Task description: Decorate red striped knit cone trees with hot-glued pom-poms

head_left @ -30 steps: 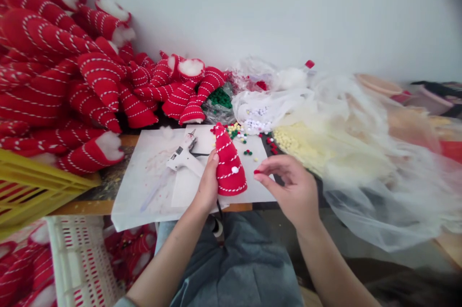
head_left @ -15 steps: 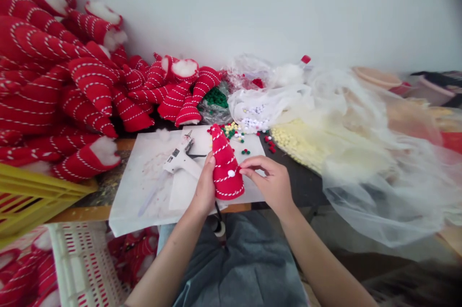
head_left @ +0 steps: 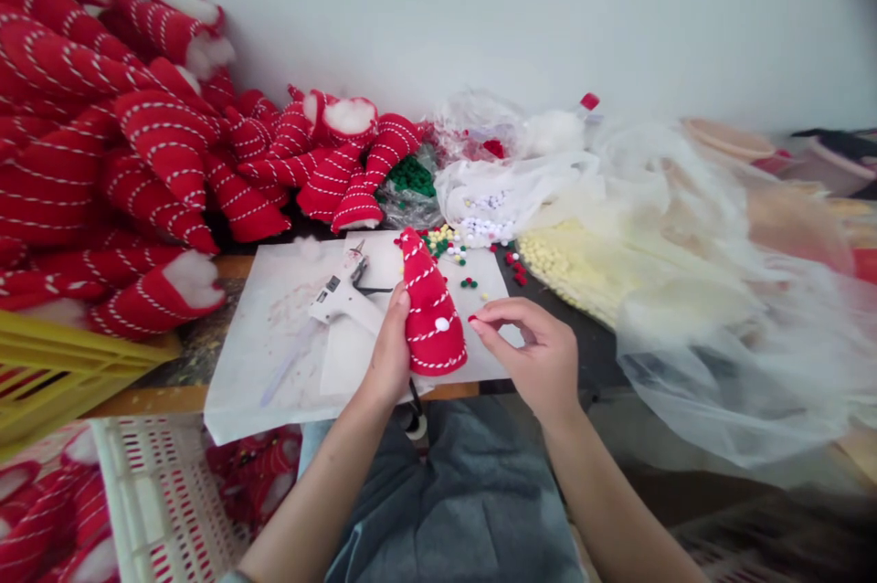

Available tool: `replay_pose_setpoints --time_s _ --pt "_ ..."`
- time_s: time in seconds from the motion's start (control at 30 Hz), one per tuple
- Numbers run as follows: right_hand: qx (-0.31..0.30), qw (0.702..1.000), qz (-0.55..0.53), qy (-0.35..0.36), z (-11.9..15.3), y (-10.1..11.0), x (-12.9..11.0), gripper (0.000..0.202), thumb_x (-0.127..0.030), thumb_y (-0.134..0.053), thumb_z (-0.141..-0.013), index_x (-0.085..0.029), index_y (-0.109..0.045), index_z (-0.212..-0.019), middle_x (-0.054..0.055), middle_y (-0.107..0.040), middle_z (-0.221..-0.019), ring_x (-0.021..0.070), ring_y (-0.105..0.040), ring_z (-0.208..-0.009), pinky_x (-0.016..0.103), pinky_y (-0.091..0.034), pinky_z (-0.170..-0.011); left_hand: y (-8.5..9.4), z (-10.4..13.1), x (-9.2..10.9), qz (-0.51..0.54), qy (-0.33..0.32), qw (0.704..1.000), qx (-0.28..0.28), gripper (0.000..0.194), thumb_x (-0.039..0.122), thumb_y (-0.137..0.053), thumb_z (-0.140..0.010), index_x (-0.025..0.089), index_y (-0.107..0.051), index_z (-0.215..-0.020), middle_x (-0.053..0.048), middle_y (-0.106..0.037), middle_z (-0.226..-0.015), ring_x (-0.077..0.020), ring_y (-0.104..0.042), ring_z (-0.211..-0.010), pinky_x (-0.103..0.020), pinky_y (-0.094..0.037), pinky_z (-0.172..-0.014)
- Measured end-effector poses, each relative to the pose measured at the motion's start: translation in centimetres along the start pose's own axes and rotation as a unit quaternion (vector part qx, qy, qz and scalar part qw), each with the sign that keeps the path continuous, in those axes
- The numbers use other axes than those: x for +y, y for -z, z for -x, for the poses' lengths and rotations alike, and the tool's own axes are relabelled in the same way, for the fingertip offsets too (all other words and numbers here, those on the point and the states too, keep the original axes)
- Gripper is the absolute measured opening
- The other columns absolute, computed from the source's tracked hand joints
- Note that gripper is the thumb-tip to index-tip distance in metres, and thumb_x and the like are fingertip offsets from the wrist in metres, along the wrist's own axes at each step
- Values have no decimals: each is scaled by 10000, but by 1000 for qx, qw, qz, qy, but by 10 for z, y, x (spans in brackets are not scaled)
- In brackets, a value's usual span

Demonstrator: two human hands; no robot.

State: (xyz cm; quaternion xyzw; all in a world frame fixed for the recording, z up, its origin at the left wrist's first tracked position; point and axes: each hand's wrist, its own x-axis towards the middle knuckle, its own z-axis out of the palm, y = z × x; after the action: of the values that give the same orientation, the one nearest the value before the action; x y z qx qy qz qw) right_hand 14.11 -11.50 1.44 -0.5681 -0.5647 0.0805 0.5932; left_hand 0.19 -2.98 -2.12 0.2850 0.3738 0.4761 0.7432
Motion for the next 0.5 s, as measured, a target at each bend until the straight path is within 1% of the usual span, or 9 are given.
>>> replay_pose_setpoints --time_s 0.07,0.13,0.27,0.33,0.5 --pt "-15 1000 2 9 3 2 -5 117 -136 -776 -876 -250 -749 -874 5 -793 -854 163 -754 -779 272 -622 -743 1 0 0 -2 4 1000 2 454 601 -774 -767 235 -688 -1023 -18 -759 -907 -279 -722 -968 -420 -555 -958" --pt "-38 999 10 34 5 4 -12 136 -113 -774 -873 -245 -742 -865 3 -798 -853 156 -758 -779 265 -624 -760 1 -1 -1 -5 2 1000 -4 451 604 -764 -781 235 -686 -1028 -18 -755 -916 -267 -717 -939 -411 -554 -949" --pt "-63 993 26 98 8 5 -22 154 -80 -769 -878 -231 -740 -872 9 -806 -843 152 -765 -778 255 -626 -766 3 -2 -3 -24 -14 1000 -15 450 600 -718 -829 241 -683 -1098 -20 -752 -949 -267 -706 -954 -404 -548 -932" --pt "-70 990 31 119 9 5 -23 158 -74 -765 -884 -230 -743 -878 13 -806 -835 158 -766 -775 264 -628 -761 5 -3 -4 -35 -18 999 -20 452 602 -695 -849 245 -682 -1125 -21 -751 -962 -267 -701 -959 -398 -547 -916" --pt "-87 988 33 122 10 3 -23 149 -110 -751 -911 -258 -762 -895 13 -806 -838 182 -767 -773 303 -637 -743 12 -6 -11 -40 -24 998 -34 459 612 -654 -894 253 -685 -1180 -36 -764 -1044 -279 -704 -1024 -401 -545 -942"
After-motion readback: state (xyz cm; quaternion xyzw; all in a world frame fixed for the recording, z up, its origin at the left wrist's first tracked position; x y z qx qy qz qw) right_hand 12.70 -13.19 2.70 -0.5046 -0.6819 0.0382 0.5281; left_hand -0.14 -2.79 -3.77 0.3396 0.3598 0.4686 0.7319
